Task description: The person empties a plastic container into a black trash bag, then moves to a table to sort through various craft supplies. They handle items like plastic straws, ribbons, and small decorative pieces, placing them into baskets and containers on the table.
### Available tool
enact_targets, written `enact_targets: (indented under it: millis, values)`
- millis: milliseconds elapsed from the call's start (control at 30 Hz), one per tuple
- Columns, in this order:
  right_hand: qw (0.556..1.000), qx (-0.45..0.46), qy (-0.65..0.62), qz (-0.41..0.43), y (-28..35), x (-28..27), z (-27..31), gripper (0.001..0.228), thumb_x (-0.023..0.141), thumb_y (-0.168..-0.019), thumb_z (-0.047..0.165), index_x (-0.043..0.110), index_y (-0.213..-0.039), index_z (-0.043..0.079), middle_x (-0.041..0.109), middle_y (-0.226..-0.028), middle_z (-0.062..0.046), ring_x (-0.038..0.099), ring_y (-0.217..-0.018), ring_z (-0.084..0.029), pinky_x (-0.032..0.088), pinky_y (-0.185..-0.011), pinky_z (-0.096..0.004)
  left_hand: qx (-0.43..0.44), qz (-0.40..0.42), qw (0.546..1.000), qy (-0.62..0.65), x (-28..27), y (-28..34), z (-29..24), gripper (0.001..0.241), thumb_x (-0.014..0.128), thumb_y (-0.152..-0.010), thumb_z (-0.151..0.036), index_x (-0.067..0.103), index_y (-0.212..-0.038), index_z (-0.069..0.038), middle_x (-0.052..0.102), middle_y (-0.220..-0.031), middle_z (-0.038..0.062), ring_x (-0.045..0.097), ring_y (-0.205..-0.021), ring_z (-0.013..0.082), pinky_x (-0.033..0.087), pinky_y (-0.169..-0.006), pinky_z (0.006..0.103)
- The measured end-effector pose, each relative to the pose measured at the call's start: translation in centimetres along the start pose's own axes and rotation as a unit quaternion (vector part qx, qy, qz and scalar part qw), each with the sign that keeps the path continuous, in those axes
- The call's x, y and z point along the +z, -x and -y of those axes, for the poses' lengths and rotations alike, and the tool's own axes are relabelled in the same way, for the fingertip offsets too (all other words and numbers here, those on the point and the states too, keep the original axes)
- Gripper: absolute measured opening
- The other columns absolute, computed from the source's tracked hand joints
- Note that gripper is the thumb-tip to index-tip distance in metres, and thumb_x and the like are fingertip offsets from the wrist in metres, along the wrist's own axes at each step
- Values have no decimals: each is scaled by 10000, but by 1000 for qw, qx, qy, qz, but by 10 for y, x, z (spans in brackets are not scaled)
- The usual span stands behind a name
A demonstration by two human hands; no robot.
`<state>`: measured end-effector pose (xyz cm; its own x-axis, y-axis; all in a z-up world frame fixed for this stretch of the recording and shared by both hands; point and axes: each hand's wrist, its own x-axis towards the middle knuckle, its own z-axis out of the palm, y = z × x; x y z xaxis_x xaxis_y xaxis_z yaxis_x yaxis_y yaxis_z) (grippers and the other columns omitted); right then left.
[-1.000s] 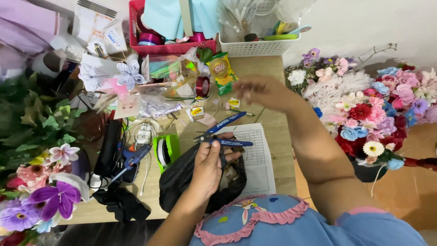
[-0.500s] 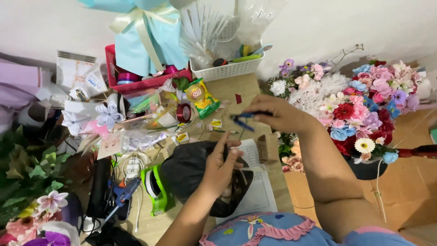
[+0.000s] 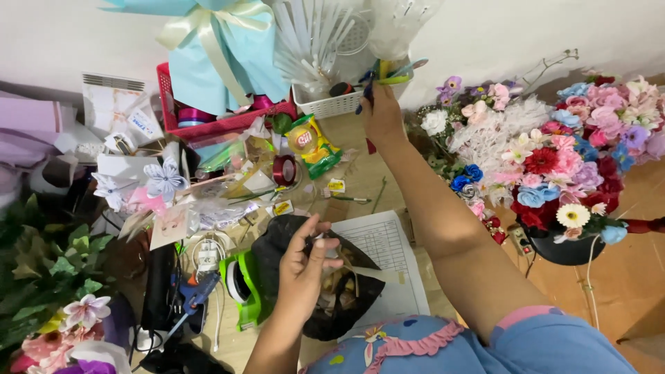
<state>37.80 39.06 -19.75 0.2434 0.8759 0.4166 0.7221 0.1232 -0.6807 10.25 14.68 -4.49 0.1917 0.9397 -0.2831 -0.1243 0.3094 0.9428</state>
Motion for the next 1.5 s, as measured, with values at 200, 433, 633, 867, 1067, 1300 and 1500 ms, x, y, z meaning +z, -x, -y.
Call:
enact_targets:
  millis: [200, 433, 633, 867, 1067, 1300, 1500]
  values:
    - [995, 9, 50, 89, 21, -33, 6, 517, 754, -975, 286, 605, -1389, 12, 688, -1140, -161, 679, -966, -308, 547, -831, -468, 0, 12, 1000, 7, -13, 18, -11, 519, 571, -980, -249, 488, -1460, -72, 638, -1333, 194, 716, -1031, 216, 710, -701, 340]
    - [791, 269, 334, 437, 130, -161, 91, 1152, 683, -745, 778, 234, -1638, 204, 515, -1466, -194, 535, -1307, -390, 570, -885, -550, 54, 19, 996, 70, -25, 55, -37, 436, 513, -1033, -207, 475, -1431, -33, 607, -1320, 251, 699, -1057, 266, 697, -569, 342]
    - [863, 229, 210, 398, 205, -174, 63, 782, 747, -834, 424, 409, -1528, 300, 592, -1367, -197, 613, -1249, -425, 514, -1030, -558, 83, 15, 981, 176, -8, 78, -46, 461, 486, -1048, -156, 425, -1449, 63, 582, -1317, 331, 724, -946, 290, 615, -427, 258]
    - [907, -206, -365, 49, 247, -175, 157, 960, 883, -805, 191, 248, -1523, 136, 544, -1351, -257, 559, -1241, -319, 510, -1073, -453, 87, -42, 981, 166, -18, 119, -38, 442, 462, -1062, -178, 422, -1446, 38, 600, -1304, 278, 681, -730, 187, 543, -358, 193]
    - [883, -390, -97, 242, 298, -90, 227, 804, 349, -942, 715, 550, -1444, 120, 557, -1394, -257, 601, -1232, -450, 528, -1006, -512, 125, -92, 973, 173, -40, 155, -20, 418, 434, -1075, -159, 416, -1446, 34, 628, -1280, 287, 566, -560, 111, 477, -317, 153]
    - [857, -480, -173, 78, 251, -141, 207, 226, 618, -981, 142, 656, -1191, 69, 613, -1143, -139, 607, -863, -227, 535, -707, -384, 117, -170, 972, 114, -87, 203, -24, 367, 439, -1087, -176, 456, -1435, -60, 607, -1287, 346, 564, -645, 120, 444, -387, 207]
    - [932, -115, 33, 342, 263, -141, 85, 937, 678, -808, 604, 321, -1505, 89, 256, -1510, -211, 237, -1381, -436, 263, -1091, -652, 113, -191, 971, 95, -99, 220, -20, 389, 434, -1096, -192, 447, -1467, -76, 589, -1302, 343, 607, -710, 149, 504, -438, 224]
